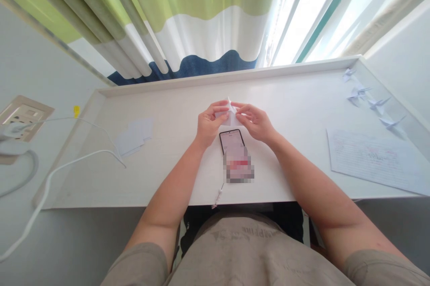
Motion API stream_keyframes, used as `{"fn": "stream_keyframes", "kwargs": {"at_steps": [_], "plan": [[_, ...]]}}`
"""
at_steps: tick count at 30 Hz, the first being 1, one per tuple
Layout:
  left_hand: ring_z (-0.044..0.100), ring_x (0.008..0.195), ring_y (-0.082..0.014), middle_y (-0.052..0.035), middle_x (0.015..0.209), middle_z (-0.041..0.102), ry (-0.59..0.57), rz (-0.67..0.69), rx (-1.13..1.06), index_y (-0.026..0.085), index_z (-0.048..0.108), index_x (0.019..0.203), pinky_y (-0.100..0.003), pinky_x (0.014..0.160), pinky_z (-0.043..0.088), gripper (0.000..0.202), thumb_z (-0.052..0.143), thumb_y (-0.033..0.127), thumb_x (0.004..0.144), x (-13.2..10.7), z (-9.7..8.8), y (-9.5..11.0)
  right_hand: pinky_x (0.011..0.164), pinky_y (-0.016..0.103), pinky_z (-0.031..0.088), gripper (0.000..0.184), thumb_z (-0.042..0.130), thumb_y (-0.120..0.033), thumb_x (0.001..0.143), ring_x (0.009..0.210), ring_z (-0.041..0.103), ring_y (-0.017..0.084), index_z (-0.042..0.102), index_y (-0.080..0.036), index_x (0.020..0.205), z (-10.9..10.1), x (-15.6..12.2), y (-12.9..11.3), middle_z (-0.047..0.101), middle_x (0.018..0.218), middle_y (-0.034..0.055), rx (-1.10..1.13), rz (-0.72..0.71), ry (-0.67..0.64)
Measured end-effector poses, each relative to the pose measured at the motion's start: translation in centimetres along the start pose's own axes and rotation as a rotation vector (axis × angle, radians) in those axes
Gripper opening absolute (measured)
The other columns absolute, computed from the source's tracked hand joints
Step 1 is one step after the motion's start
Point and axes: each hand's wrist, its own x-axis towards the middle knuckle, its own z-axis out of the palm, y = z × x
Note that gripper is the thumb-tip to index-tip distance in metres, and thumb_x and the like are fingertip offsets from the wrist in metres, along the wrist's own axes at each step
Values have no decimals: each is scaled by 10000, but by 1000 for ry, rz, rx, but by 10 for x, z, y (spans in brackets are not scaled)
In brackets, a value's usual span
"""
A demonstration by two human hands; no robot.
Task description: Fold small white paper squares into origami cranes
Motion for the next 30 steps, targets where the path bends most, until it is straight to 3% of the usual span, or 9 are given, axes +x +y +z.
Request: {"fn": "stream_keyframes", "kwargs": {"at_steps": [5, 12, 21, 26, 30], "plan": [[664, 1327, -291, -67, 1316, 744, -22, -23, -56, 274, 840, 955, -477, 1089, 577, 214, 928, 397, 803, 0, 0, 0, 953, 504, 662, 347, 810, -553, 899, 1162, 746, 268, 666, -273, 1046, 1, 3, 6, 731, 1397, 94, 153, 34, 35], [695, 1285, -281, -67, 1362, 736, -38, -56, -73, 276, 816, 1017, -450, 1025, 617, 310, 932, 457, 794, -1, 4, -5, 869, 434, 681, 433, 888, -564, 812, 1066, 720, 230, 727, -278, 1094, 4, 7, 10, 733, 1219, 68, 147, 6, 120], [751, 1080, -224, -58, 1290, 753, -32, -114, -90, 256, 763, 1086, -390, 917, 638, 430, 944, 489, 772, 1, 0, -11, 776, 377, 679, 317, 844, -523, 883, 990, 714, 199, 821, -295, 1102, 9, 3, 10, 730, 1201, 60, 103, 2, 122], [757, 953, -198, -45, 1073, 792, -26, -170, -122, 239, 784, 1076, -369, 856, 632, 463, 953, 522, 752, 1, 2, -10, 737, 355, 656, 311, 801, -555, 916, 929, 714, 186, 824, -304, 1099, 9, 2, 8, 751, 1143, 49, -7, -47, 141], [743, 972, -187, -51, 1113, 795, 14, -144, -81, 242, 813, 990, -339, 845, 611, 400, 954, 528, 748, 0, 5, -8, 688, 339, 631, 313, 770, -575, 936, 851, 715, 173, 820, -290, 1056, 7, 2, 3, 769, 1104, 48, -123, -66, 143]]}}
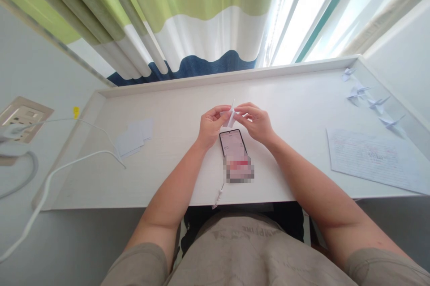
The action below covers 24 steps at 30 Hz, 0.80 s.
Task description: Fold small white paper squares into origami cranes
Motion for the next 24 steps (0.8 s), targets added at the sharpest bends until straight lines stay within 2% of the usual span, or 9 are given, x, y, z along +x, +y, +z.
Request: {"fn": "stream_keyframes", "kwargs": {"at_steps": [6, 11, 14, 18, 24], "plan": [[725, 1010, -183, -49, 1087, 773, 4, 143, 128, 261, 834, 916, -347, 892, 602, 311, 912, 541, 803, -3, 2, 4, 632, 342, 597, 308, 700, -562, 991, 794, 700, 179, 804, -272, 984, -1, 0, -1, 770, 993, 55, -123, -100, 17], [727, 1061, -200, -64, 1133, 766, -37, 216, 184, 285, 850, 966, -357, 914, 606, 302, 882, 554, 834, -4, 2, 7, 704, 387, 632, 287, 675, -548, 1008, 848, 718, 202, 781, -282, 996, -1, 0, -2, 772, 1010, 55, -140, -127, 46], [723, 1026, -197, -68, 1150, 757, -56, 236, 193, 295, 851, 1000, -353, 866, 607, 286, 871, 539, 851, -4, 3, 7, 732, 397, 639, 247, 670, -503, 1019, 860, 726, 205, 775, -282, 983, -1, 0, -5, 780, 1005, 52, -142, -151, 70], [707, 957, -183, -60, 1078, 758, -12, 261, 249, 287, 847, 975, -330, 792, 575, 271, 844, 539, 877, -2, 0, 3, 757, 411, 639, 203, 662, -445, 1029, 874, 727, 216, 765, -282, 965, -3, 1, -6, 783, 985, 51, -163, -174, 51], [703, 970, -193, -60, 1015, 754, -2, 337, 382, 268, 836, 966, -330, 819, 545, 272, 810, 533, 909, -1, -5, 6, 866, 458, 637, 210, 635, -437, 1045, 952, 732, 247, 758, -282, 976, -10, 4, -2, 776, 997, 62, -236, -192, 16]]}}
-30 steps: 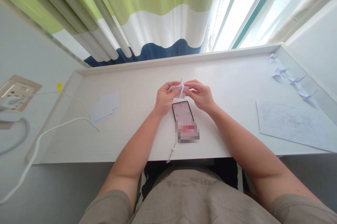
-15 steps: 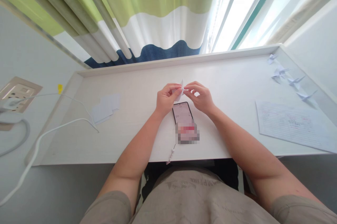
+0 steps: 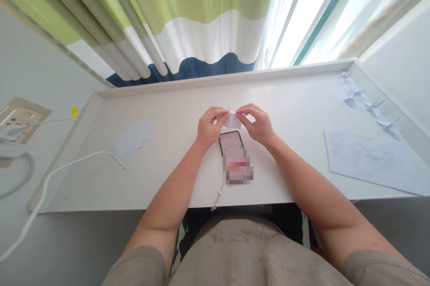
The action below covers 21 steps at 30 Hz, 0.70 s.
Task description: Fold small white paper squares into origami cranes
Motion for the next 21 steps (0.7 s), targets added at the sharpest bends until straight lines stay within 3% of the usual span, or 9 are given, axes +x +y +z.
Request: {"fn": "stream_keyframes", "kwargs": {"at_steps": [3, 8, 12, 17, 21], "plan": [[702, 980, -199, -59, 1032, 754, -10, 26, 42, 277, 833, 992, -336, 829, 545, 246, 780, 511, 939, -1, -1, 1, 894, 474, 643, 212, 644, -457, 1044, 996, 738, 253, 780, -295, 1033, -1, 0, 1, 779, 1051, 68, 21, -11, -16], [695, 960, -195, -56, 1044, 753, 6, 39, 62, 281, 832, 1017, -326, 796, 533, 217, 765, 478, 960, -3, 1, 0, 800, 439, 680, 213, 665, -491, 1033, 1009, 738, 240, 799, -325, 1050, 2, -2, 0, 775, 1090, 52, 66, 35, -15], [688, 947, -192, -45, 1026, 747, 5, 66, 103, 294, 838, 1010, -328, 804, 531, 165, 797, 439, 942, -2, -2, 1, 963, 529, 647, 160, 673, -423, 1035, 1064, 745, 271, 799, -324, 1033, 2, -1, 3, 771, 1090, 64, 31, -42, 15], [687, 942, -192, -43, 999, 741, 11, 93, 148, 293, 844, 966, -341, 822, 547, 139, 790, 420, 950, 0, -5, 2, 1145, 608, 537, 128, 707, -397, 1007, 1330, 642, 322, 804, -349, 1077, -1, 1, 8, 710, 1269, 78, -18, -22, 39], [707, 991, -195, -54, 1040, 748, 42, 95, 132, 279, 841, 978, -338, 845, 556, 171, 774, 436, 964, -1, -5, 0, 1094, 563, 579, 401, 761, -508, 956, 1183, 699, 292, 758, -326, 1313, 1, -1, 10, 718, 1249, 95, 80, 136, -32]]}}
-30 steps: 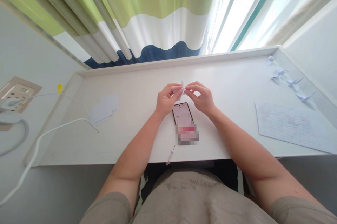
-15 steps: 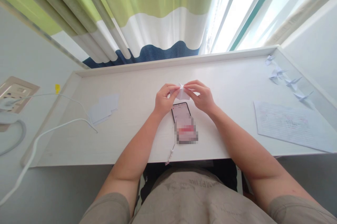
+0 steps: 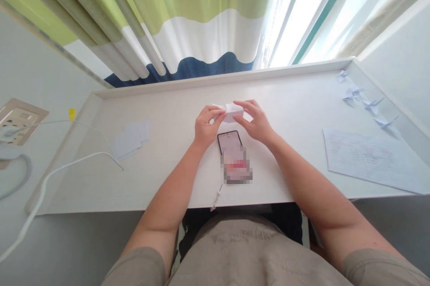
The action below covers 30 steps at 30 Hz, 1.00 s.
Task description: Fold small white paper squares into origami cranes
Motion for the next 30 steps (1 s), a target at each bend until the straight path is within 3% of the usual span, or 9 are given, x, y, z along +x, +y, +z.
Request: {"fn": "stream_keyframes", "kwargs": {"at_steps": [3, 6, 9, 13, 18, 24, 30], "plan": [[722, 998, -191, -59, 1054, 766, -1, -5, 0, 265, 838, 971, -313, 794, 552, 195, 777, 450, 960, -1, 1, -2, 982, 488, 633, 479, 744, -577, 952, 1006, 758, 251, 755, -282, 1328, 4, -2, -2, 796, 1137, 76, 175, 131, -66], [732, 991, -189, -66, 1053, 779, -16, -7, 10, 254, 836, 972, -291, 722, 536, 210, 785, 458, 953, -1, 3, -4, 862, 436, 656, 457, 772, -632, 905, 882, 778, 242, 824, -240, 1134, 8, -3, -6, 830, 973, 60, 282, 196, -38], [739, 1019, -197, -70, 1077, 788, -43, 20, 21, 257, 837, 995, -307, 768, 562, 187, 796, 434, 950, -1, 4, -4, 784, 413, 656, 471, 813, -668, 844, 817, 774, 238, 845, -230, 1012, 8, -2, -10, 827, 882, 51, 298, 205, 7], [746, 1035, -204, -67, 1083, 791, -50, 52, 32, 262, 840, 983, -354, 882, 594, 148, 794, 400, 956, -1, 3, -2, 763, 402, 648, 431, 835, -640, 832, 799, 773, 233, 860, -237, 983, 8, -1, -11, 824, 851, 40, 274, 205, 34], [749, 989, -193, -57, 1044, 794, -59, 42, 6, 262, 841, 935, -335, 840, 591, 118, 793, 367, 957, -1, 4, -3, 772, 396, 629, 332, 840, -568, 849, 796, 766, 222, 865, -252, 949, 8, -3, -11, 828, 876, 35, 235, 200, 17], [735, 983, -191, -55, 1022, 785, -61, -14, -5, 244, 814, 908, -325, 825, 569, 159, 786, 392, 959, -2, 7, -1, 642, 346, 546, 340, 809, -591, 873, 658, 640, 169, 857, -256, 907, 11, -4, -8, 752, 754, 12, 193, 185, 52], [715, 992, -190, -60, 1047, 760, -79, -43, -30, 238, 780, 931, -324, 828, 546, 190, 757, 421, 980, -3, 9, 3, 606, 334, 467, 350, 812, -609, 874, 600, 510, 132, 844, -260, 893, 13, -3, -7, 721, 760, 5, 210, 158, 56]]}}
